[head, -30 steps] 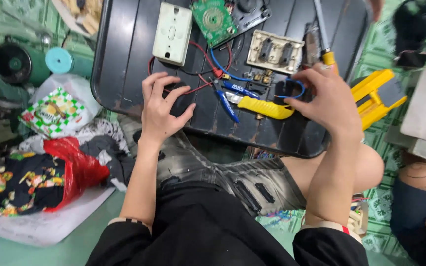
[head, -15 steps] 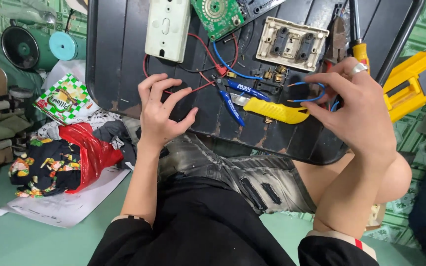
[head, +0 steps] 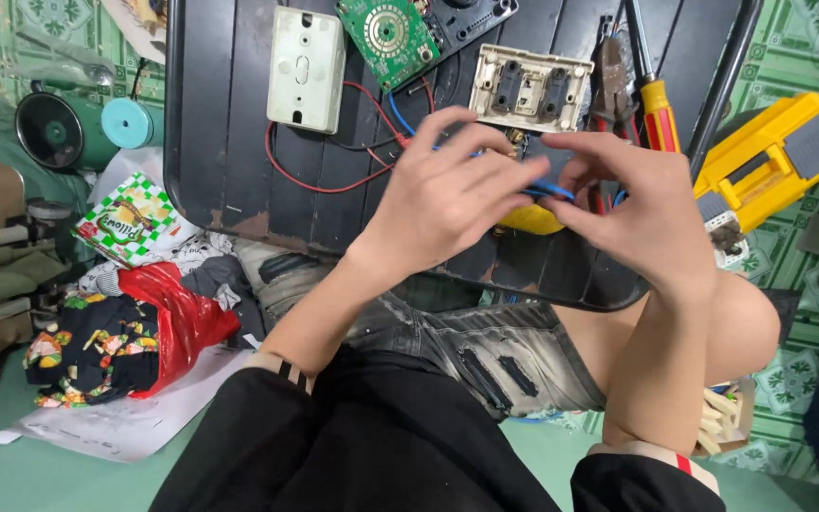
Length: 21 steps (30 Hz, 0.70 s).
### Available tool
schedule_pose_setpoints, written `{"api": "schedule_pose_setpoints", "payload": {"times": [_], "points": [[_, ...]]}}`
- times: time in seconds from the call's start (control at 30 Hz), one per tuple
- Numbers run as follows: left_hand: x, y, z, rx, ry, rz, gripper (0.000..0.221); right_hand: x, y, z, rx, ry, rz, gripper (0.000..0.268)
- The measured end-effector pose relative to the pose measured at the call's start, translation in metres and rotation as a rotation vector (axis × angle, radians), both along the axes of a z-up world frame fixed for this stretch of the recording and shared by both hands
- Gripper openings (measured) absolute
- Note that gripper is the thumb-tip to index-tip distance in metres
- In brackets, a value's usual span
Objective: Attaching electrical wires to a switch terminal using a utility knife and pliers
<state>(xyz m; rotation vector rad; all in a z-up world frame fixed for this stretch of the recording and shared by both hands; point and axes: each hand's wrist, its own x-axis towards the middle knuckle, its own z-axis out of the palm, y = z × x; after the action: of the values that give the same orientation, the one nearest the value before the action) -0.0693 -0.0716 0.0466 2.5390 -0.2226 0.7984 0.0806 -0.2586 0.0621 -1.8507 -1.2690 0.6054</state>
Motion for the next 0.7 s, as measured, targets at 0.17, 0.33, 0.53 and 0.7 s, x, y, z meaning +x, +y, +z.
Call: {"api": "schedule_pose_setpoints", "payload": {"times": [0.17, 0.33, 0.53, 0.7], "points": [[0.009, 0.003, 0.006, -0.017, 0.008, -0.130, 0.015, -0.004, -0.008, 0.005, 0.037, -0.031, -0.036, 0.047], [0.005, 0.013, 0.007, -0.262, 0.257, -0.225, 0.010, -0.006, -0.005, 0.007, 0.200, -0.098, -0.078, 0.015], [-0.002, 0.025, -0.002, -0.193, 0.348, -0.154, 0.007, -0.006, -0.001, -0.003, 0.227, -0.161, 0.046, 0.015], [-0.006, 0.046, 0.004, 0.108, 0.276, -0.137, 0.012, -0.009, 0.005, -0.019, 0.157, -0.352, 0.182, 0.033]]}}
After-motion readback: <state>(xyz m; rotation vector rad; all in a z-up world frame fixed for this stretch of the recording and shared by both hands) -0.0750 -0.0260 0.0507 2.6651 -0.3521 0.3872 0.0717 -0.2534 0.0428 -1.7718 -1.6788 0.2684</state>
